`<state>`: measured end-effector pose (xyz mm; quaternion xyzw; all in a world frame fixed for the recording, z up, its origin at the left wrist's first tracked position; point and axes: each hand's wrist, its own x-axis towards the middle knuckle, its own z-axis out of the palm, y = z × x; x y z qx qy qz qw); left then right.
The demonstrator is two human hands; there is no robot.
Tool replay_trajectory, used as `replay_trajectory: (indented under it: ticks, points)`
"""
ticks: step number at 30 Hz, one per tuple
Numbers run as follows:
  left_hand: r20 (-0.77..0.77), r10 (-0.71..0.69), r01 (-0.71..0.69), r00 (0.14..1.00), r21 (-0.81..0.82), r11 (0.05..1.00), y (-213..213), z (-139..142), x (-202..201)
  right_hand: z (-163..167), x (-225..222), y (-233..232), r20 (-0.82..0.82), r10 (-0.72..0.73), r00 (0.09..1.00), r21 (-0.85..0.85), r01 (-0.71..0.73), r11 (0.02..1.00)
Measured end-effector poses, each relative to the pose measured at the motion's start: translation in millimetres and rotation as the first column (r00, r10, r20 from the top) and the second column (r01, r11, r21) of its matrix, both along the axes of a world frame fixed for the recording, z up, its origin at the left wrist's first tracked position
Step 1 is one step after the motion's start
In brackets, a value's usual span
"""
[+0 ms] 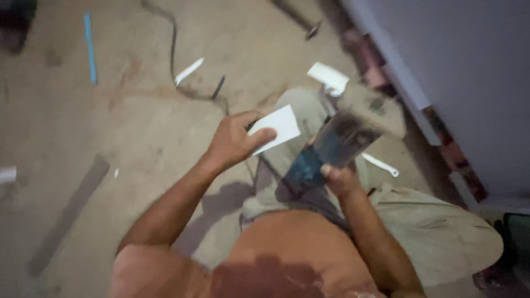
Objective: The person cuts white plastic strips to size using a handheld router and fits them into the bottom edge of a cabinet. They repeatedly measure, cut, and test the fit of the strips against the furniture frame.
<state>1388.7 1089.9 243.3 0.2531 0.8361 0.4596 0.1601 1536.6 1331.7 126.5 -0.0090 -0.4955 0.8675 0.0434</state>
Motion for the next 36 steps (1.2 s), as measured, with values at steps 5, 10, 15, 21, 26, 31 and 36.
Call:
replay_trajectory:
  ticks: [5,10,15,21,26,31,36]
  points:
    - [0.031,0.174,-0.173,0.984,-0.022,0.985,-39.4,-34.4,31.2,24.4,-25.8,-23.6,0.086,-0.002,0.996,-0.045,0.006,0.999]
    - [0.305,0.165,-0.23,0.938,0.191,0.954,-63.2,-86.5,29.8,32.1,-50.0,-45.4,0.144,0.028,0.989,0.176,-0.053,0.983]
    - [0.668,0.05,-0.482,0.743,0.481,0.732,-84.7,-164.2,27.5,23.4,-91.0,-73.0,0.179,0.183,0.967,0.233,-0.222,0.947]
    - [-0.099,0.584,-0.587,0.806,-0.004,0.81,-158.6,-252.4,36.0,-13.2,-141.0,-115.0,0.285,0.358,0.889,0.076,-0.394,0.916]
    - [0.021,0.707,-0.649,0.706,-0.378,0.66,-212.6,-302.8,82.4,-62.2,-153.3,-140.4,0.462,0.446,0.767,-0.123,-0.443,0.888]
    - [-0.369,0.512,-0.618,0.776,-0.282,0.734,-199.4,-281.1,92.5,-102.3,-161.0,-142.5,0.544,0.436,0.717,-0.188,-0.403,0.896]
    - [0.337,0.422,-0.455,0.842,0.021,0.89,-119.2,-216.2,85.1,-118.7,-166.5,-138.3,0.47,0.523,0.711,-0.383,-0.37,0.846]
